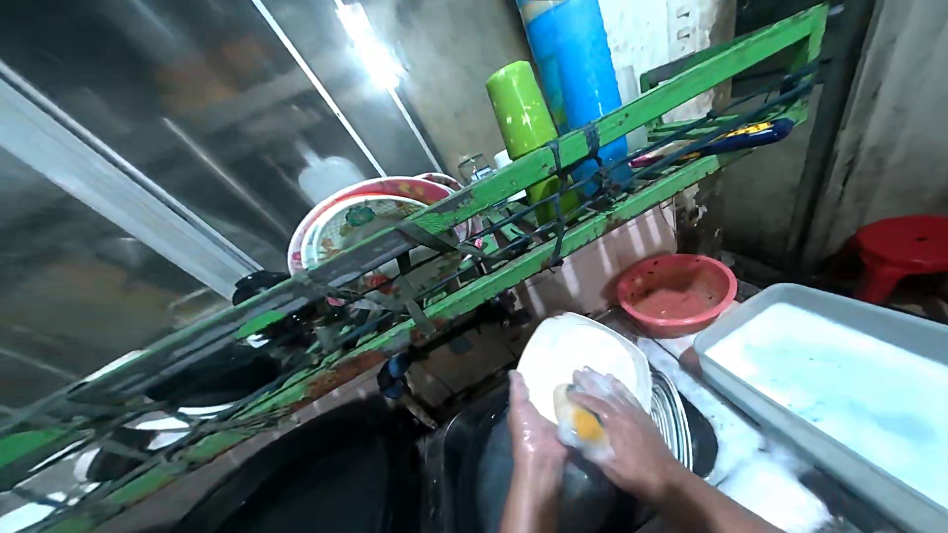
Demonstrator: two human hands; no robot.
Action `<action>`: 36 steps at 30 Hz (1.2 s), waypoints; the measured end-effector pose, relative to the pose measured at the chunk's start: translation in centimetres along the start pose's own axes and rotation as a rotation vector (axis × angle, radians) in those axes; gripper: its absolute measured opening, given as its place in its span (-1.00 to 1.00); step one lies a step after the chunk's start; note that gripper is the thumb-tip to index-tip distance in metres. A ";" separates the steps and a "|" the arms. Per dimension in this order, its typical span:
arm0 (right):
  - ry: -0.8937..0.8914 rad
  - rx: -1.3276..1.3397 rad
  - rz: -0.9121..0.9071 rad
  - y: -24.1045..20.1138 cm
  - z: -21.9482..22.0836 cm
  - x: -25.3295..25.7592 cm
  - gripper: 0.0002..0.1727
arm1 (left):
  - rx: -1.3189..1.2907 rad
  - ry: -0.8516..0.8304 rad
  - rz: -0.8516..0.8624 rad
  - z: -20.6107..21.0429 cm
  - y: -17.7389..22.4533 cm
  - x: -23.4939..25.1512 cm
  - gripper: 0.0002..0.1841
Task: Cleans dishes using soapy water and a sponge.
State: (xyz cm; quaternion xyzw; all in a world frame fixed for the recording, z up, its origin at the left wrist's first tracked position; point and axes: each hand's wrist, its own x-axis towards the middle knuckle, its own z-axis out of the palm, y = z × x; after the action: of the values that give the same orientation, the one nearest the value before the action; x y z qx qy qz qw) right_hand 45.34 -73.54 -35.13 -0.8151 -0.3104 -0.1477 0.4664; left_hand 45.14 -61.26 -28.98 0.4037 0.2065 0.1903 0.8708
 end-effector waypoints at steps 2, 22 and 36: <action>0.125 0.031 0.074 3.4 -0.4 -1.0 -0.39 | -0.126 -0.058 -0.055 -1.0 1.4 0.2 -0.31; 0.590 1.092 0.692 4.3 -4.5 5.1 -0.72 | 0.070 -0.070 0.157 -4.1 2.0 -0.7 -0.17; -0.233 0.053 0.657 4.6 -0.4 4.1 -0.39 | 0.217 0.001 -0.015 -4.8 -0.4 -1.8 -0.47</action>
State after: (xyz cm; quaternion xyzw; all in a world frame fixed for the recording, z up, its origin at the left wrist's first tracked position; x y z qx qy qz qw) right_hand 51.46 -74.09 -35.88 -0.8705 -0.0864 0.1124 0.4714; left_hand 41.27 -59.45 -31.76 0.4938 0.2295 0.1604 0.8233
